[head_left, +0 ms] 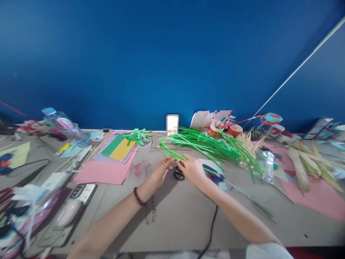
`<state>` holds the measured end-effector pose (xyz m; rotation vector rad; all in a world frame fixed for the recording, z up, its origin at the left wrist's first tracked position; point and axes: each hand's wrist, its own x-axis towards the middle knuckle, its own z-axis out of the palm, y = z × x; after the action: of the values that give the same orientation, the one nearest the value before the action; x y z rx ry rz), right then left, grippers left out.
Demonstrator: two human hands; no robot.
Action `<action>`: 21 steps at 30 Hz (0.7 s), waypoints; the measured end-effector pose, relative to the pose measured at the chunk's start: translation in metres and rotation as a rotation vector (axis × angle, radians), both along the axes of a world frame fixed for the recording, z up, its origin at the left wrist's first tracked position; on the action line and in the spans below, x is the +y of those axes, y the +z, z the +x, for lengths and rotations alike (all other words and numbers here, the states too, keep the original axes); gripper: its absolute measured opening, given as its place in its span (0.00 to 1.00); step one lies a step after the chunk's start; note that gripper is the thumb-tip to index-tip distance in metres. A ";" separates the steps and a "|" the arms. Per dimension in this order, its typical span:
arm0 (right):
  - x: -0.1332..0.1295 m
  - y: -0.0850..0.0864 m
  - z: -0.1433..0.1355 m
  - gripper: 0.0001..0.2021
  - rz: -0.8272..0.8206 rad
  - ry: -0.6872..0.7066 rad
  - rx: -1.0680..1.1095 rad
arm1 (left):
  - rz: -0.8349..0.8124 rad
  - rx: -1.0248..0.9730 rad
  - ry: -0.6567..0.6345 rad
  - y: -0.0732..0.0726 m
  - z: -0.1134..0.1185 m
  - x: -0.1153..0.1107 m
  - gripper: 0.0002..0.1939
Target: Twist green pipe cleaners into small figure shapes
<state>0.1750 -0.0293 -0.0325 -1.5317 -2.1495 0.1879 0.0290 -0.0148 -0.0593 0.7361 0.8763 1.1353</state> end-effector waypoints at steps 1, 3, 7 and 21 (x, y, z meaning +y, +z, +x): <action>-0.002 -0.002 -0.002 0.14 0.023 -0.001 -0.063 | 0.008 -0.007 -0.003 0.001 0.000 -0.001 0.08; -0.004 -0.003 -0.003 0.14 0.036 0.026 -0.103 | 0.037 -0.034 0.001 0.002 0.000 -0.002 0.09; 0.000 0.002 0.000 0.12 -0.031 0.143 0.150 | 0.056 -0.100 0.021 0.001 -0.001 -0.001 0.10; 0.008 -0.001 0.004 0.16 -1.134 0.372 1.273 | 0.004 -0.292 -0.175 0.002 -0.002 -0.003 0.12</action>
<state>0.1791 -0.0209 -0.0332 -0.8357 -1.1282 2.0894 0.0273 -0.0182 -0.0570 0.6183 0.5531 1.0554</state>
